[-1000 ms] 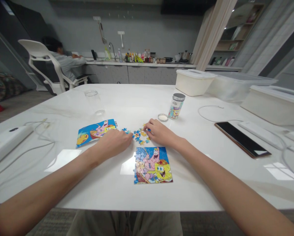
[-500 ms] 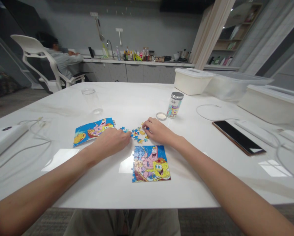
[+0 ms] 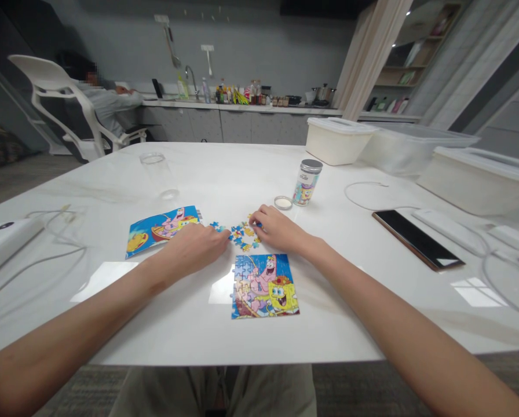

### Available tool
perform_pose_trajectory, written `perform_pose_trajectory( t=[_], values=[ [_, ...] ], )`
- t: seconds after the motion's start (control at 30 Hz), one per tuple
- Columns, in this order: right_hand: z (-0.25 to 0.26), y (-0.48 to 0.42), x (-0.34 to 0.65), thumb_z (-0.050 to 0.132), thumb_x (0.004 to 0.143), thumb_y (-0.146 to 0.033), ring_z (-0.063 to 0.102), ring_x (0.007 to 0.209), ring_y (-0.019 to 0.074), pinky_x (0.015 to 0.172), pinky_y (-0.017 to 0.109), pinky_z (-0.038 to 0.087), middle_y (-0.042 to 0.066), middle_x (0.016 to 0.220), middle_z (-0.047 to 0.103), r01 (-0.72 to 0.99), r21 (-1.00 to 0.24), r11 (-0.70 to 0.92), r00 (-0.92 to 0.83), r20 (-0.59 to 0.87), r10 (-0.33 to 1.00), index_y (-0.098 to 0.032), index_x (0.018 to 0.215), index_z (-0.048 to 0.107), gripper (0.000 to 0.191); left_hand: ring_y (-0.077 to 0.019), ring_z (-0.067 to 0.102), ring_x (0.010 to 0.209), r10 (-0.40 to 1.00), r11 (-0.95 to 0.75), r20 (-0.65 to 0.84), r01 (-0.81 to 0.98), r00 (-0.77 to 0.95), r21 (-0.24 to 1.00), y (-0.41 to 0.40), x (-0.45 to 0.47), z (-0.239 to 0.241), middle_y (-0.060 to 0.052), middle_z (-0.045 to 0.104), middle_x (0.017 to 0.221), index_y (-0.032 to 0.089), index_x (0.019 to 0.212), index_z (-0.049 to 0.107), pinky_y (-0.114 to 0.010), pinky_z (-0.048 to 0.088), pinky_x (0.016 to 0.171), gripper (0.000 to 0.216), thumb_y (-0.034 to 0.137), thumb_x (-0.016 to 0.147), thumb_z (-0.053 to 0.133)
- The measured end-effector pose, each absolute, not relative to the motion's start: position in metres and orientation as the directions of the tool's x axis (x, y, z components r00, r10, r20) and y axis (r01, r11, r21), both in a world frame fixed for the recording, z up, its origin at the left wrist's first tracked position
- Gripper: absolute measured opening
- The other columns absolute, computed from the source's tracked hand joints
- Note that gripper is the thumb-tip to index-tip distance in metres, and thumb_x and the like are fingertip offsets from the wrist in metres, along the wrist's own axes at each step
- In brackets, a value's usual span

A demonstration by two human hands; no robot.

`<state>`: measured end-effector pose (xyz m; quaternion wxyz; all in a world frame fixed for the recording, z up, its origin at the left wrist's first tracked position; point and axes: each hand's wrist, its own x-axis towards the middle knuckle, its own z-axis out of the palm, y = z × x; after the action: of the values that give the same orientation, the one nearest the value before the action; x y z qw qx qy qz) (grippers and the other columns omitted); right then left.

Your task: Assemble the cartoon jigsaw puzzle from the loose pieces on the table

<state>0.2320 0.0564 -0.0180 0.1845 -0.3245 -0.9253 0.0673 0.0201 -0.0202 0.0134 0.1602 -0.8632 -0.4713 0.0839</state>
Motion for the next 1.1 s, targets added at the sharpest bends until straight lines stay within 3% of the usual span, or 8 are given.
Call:
perform_pose_trajectory(
  t=[0.33,0.63,0.93,1.1],
  values=[
    [-0.0180,0.0571,0.2319,0.047,0.089,-0.016,0.058,0.094,0.0235,0.087,0.041,0.048,0.011,0.100,0.061,0.574,-0.260,0.777,-0.721,0.290,0.630,-0.018,0.097,0.062,0.017,-0.0244,0.064,0.057,0.837,-0.510,0.012,0.788,0.548,-0.345,-0.0191,0.0199,0.0114,-0.012,0.065,0.062,0.013,0.090,0.066,-0.032,0.033,0.048,0.030,0.003,0.085,0.038],
    [-0.0162,0.0559,0.2315,0.048,0.089,-0.016,0.058,0.094,0.0223,0.087,0.039,0.048,0.010,0.100,0.060,0.584,-0.258,0.769,-0.716,0.282,0.638,-0.020,0.095,0.060,0.014,-0.0177,0.062,0.055,0.845,-0.497,0.013,0.796,0.534,-0.345,-0.0206,0.0210,0.0154,-0.009,0.064,0.061,0.013,0.087,0.067,-0.028,0.033,0.048,0.027,0.003,0.084,0.042],
    [-0.0162,0.0559,0.2318,0.048,0.090,-0.018,0.058,0.095,0.0231,0.087,0.040,0.048,0.011,0.100,0.060,0.582,-0.256,0.772,-0.721,0.277,0.635,-0.020,0.096,0.060,0.013,-0.0222,0.064,0.058,0.844,-0.502,0.000,0.791,0.536,-0.350,-0.0198,0.0200,0.0127,-0.012,0.067,0.065,0.013,0.092,0.067,-0.030,0.034,0.049,0.030,0.003,0.085,0.040],
    [-0.0126,0.0584,0.2344,0.040,0.091,-0.012,0.059,0.092,0.0217,0.085,0.038,0.047,0.009,0.098,0.063,0.587,-0.340,0.735,-0.684,0.277,0.675,-0.020,0.095,0.059,0.021,-0.0217,0.064,0.057,0.849,-0.493,0.008,0.797,0.529,-0.349,-0.0206,0.0204,0.0150,-0.011,0.067,0.063,0.013,0.097,0.064,-0.030,0.031,0.048,0.029,0.004,0.086,0.039]
  ],
)
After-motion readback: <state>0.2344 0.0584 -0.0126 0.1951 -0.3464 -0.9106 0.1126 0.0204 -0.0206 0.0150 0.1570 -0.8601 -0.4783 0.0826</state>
